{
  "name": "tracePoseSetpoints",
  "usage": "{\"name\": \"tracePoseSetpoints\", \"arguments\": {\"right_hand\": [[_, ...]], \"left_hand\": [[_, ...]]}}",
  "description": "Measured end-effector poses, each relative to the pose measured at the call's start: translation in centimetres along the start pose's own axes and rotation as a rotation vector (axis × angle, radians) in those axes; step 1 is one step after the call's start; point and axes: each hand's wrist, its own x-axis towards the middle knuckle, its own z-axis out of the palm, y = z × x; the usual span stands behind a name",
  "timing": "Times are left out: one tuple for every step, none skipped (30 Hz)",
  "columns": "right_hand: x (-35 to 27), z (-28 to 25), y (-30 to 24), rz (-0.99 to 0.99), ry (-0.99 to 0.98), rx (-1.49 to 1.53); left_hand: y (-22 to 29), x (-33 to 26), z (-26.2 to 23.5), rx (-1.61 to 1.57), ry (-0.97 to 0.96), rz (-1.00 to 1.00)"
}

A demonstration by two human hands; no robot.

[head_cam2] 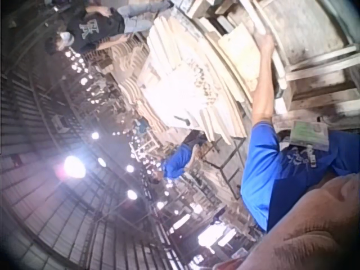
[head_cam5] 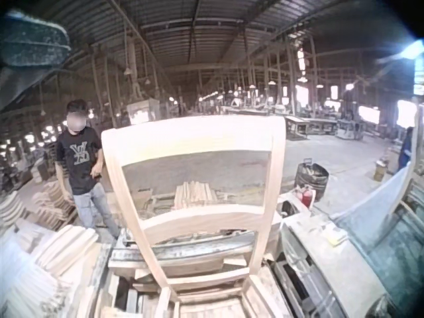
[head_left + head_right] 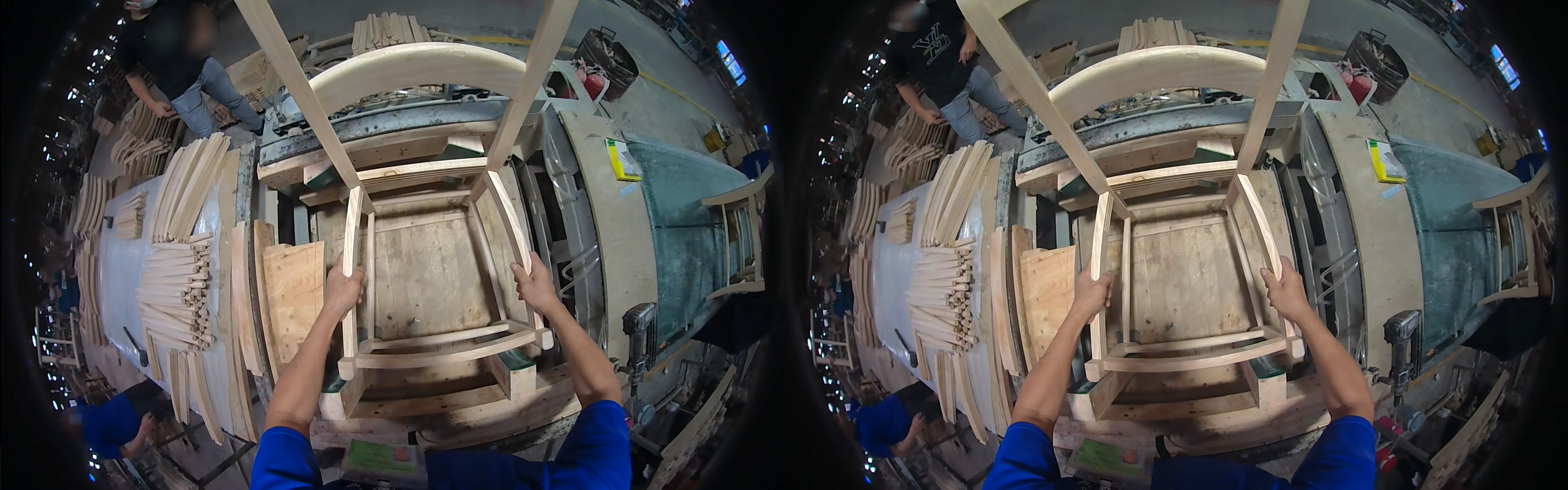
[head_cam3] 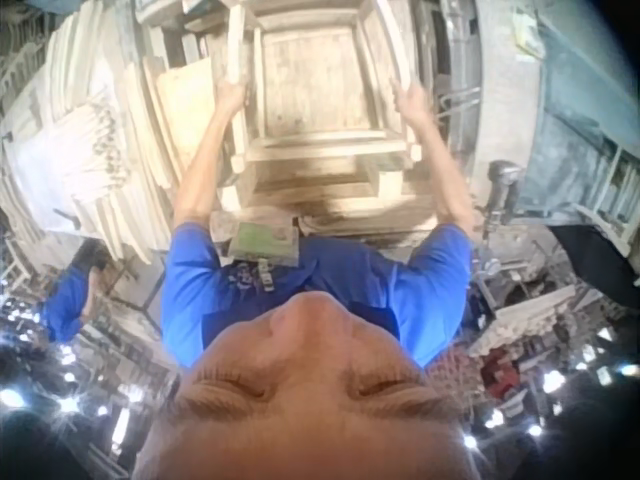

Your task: The person assembles wooden chair frames on a workbench in a factory. They position the frame, use a hammer to align joints, and then use a pneumatic nail gun to fasten the components together. The process is repeated for multiple chairs.

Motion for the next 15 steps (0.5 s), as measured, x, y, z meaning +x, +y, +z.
{"name": "tracePoseSetpoints", "arguments": {"right_hand": [[0.2, 0.3, 0.1, -0.011, -0.003, -0.009], [0.5, 0.9, -0.1, -0.027, -0.018, -0.016], [0.9, 1.2, -0.2, -0.089, -0.040, -0.002], [0.8, 1.7, -0.2, -0.090, -0.047, -0.034], [0.7, 1.8, 0.1, -0.078, -0.031, -0.072], [0.1, 1.8, 0.9, -0.056, -0.005, -0.108], [-0.4, 1.4, 2.1, -0.090, -0.010, -0.114], [-0.7, 1.7, 1.9, -0.052, -0.031, -0.101], [-1.2, 1.7, 1.5, -0.019, -0.057, -0.090], [-1.7, 2.0, 1.0, 0.017, -0.081, -0.081], [-1.9, 2.4, 0.4, 0.014, -0.096, -0.055], [-2.0, 2.6, 0.2, 0.017, -0.104, -0.032], [-1.8, 2.6, 0.1, 0.019, -0.109, -0.011], [-1.7, 2.4, 0.1, 0.030, -0.107, 0.013], [-1.6, 2.4, 0.2, 0.004, -0.110, 0.047]], "left_hand": [[-0.4, 0.3, -0.3, 0.032, 0.015, -0.013], [-1.4, 0.5, -1.1, 0.162, 0.085, 0.067], [-2.5, 0.6, -1.8, 0.292, 0.151, 0.143], [-3.7, 0.2, -2.5, 0.424, 0.219, 0.217], [-3.8, -0.4, -1.9, 0.524, 0.258, 0.252], [-2.9, -1.7, -0.5, 0.628, 0.282, 0.292], [-1.5, -3.0, 0.6, 0.732, 0.309, 0.343], [-0.9, -4.2, 1.2, 0.867, 0.367, 0.376], [-0.8, -5.2, 1.6, 1.001, 0.428, 0.403], [-0.5, -6.1, 1.5, 1.135, 0.485, 0.430], [-1.4, -6.1, 0.7, 1.154, 0.422, 0.252], [-2.4, -5.9, 0.2, 1.163, 0.431, 0.281], [-3.3, -5.5, -0.2, 1.171, 0.441, 0.314], [-3.5, -5.3, -0.2, 1.181, 0.439, 0.351], [-3.8, -5.2, -0.3, 1.157, 0.430, 0.383]]}}
